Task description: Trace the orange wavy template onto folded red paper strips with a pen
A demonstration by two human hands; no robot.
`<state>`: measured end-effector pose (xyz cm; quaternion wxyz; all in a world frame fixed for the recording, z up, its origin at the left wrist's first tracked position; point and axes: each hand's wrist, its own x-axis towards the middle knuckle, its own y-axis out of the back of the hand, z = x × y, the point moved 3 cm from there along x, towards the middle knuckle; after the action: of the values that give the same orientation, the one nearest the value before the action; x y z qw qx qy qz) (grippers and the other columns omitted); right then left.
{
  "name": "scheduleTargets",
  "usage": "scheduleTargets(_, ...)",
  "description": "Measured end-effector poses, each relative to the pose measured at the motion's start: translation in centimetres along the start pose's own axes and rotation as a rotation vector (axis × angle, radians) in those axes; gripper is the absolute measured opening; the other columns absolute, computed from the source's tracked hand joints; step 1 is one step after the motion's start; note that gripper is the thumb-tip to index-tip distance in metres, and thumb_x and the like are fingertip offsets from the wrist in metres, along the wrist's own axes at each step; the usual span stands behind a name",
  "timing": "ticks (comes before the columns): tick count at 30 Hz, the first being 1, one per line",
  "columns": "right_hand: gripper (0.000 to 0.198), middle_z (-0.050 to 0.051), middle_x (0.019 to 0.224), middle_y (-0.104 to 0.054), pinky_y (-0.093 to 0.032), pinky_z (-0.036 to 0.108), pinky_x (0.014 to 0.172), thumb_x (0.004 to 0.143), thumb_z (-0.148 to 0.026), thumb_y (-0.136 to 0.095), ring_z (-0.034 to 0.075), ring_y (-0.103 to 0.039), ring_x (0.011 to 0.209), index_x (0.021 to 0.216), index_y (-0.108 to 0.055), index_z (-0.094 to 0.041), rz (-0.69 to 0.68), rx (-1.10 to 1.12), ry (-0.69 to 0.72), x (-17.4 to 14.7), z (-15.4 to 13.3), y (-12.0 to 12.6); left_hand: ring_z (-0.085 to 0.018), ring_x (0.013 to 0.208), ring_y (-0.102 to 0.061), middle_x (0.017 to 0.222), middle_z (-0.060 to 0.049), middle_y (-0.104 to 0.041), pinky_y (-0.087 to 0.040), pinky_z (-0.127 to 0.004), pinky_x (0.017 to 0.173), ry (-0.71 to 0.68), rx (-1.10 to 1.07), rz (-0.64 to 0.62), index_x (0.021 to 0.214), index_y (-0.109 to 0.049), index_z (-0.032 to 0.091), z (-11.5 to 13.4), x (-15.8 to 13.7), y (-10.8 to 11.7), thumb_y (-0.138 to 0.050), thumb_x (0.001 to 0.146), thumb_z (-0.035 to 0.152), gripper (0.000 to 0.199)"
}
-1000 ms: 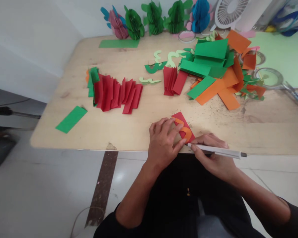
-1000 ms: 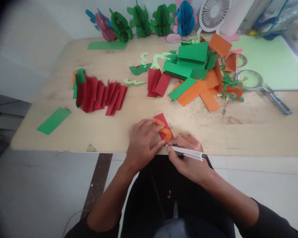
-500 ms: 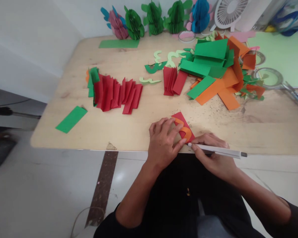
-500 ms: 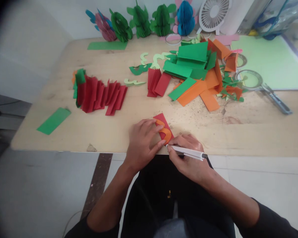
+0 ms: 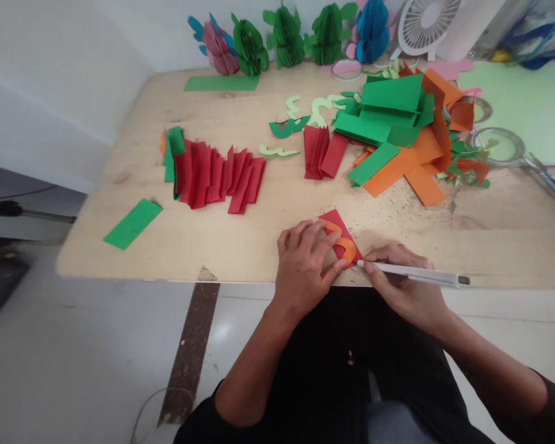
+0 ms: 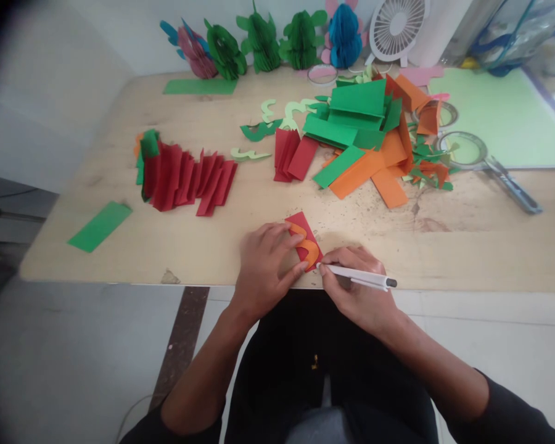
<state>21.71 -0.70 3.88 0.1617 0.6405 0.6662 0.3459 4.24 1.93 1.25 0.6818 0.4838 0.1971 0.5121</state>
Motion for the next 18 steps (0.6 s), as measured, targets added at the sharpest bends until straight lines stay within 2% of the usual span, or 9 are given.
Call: scheduleTargets(18,0.008,0.001,0.07,-0.071,-0.048,0.028,0.059,0.083,-0.024,-0.059,0.016,-0.065,0.063,0.076,-0.064,-0.022,0.064,-0.006,-0.05,0.71,0.58,0.47,-0.032,0.126,-0.043,0.132,-0.013,-0.054,-0.032,-0.052,0.105,-0.005,0.002,0.001,0.12,-0.061,0.02,0.01,0.01,-0.01,-0.054,0.092,0.042,0.037)
